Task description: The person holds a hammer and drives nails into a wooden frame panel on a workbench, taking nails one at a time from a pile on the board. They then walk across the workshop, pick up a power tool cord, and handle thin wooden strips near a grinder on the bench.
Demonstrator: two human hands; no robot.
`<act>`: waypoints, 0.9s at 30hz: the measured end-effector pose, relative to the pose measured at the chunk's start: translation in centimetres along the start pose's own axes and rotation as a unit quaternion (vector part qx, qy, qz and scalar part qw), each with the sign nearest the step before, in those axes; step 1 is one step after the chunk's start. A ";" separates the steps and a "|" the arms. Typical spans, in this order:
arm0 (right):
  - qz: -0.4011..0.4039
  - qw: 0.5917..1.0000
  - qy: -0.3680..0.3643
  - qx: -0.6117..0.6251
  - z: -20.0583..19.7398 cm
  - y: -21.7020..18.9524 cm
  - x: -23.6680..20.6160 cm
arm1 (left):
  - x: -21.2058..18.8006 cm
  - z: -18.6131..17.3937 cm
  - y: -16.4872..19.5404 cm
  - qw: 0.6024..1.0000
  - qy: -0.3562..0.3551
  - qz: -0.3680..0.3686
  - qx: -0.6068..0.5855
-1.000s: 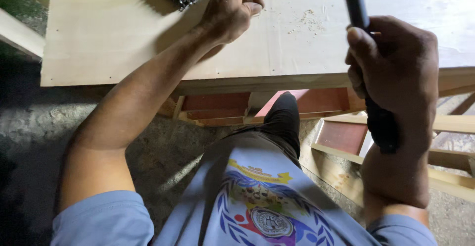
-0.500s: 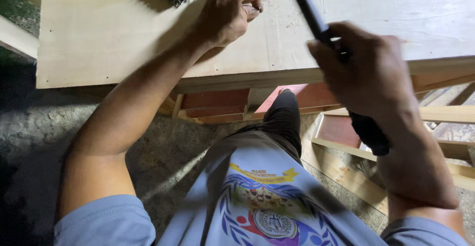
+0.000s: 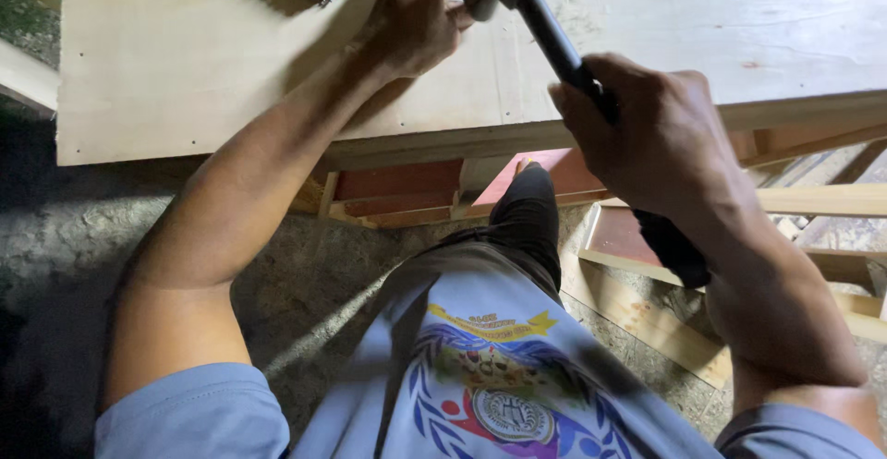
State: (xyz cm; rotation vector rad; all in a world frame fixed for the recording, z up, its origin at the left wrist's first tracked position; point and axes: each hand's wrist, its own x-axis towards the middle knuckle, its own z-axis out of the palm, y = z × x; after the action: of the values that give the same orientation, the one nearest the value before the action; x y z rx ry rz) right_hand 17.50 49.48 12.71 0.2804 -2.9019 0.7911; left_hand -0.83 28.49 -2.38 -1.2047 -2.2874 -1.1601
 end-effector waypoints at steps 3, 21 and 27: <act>0.012 0.999 0.004 -0.035 -0.7 0.2 -0.4 | 0.0 -0.3 0.1 1.000 0.004 0.014 0.008; -0.023 0.985 0.131 0.110 -1.0 1.3 -1.4 | 0.1 -0.6 -0.8 0.997 0.030 -0.067 -0.038; -0.074 0.997 -0.002 -0.023 0.9 1.0 0.9 | 0.6 -0.6 -0.4 0.995 0.044 -0.072 -0.044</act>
State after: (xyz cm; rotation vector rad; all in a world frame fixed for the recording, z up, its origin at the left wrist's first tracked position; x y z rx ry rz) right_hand 16.34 49.76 11.58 0.4861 -2.8567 0.7003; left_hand -1.57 28.16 -1.89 -1.0115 -2.3103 -1.3497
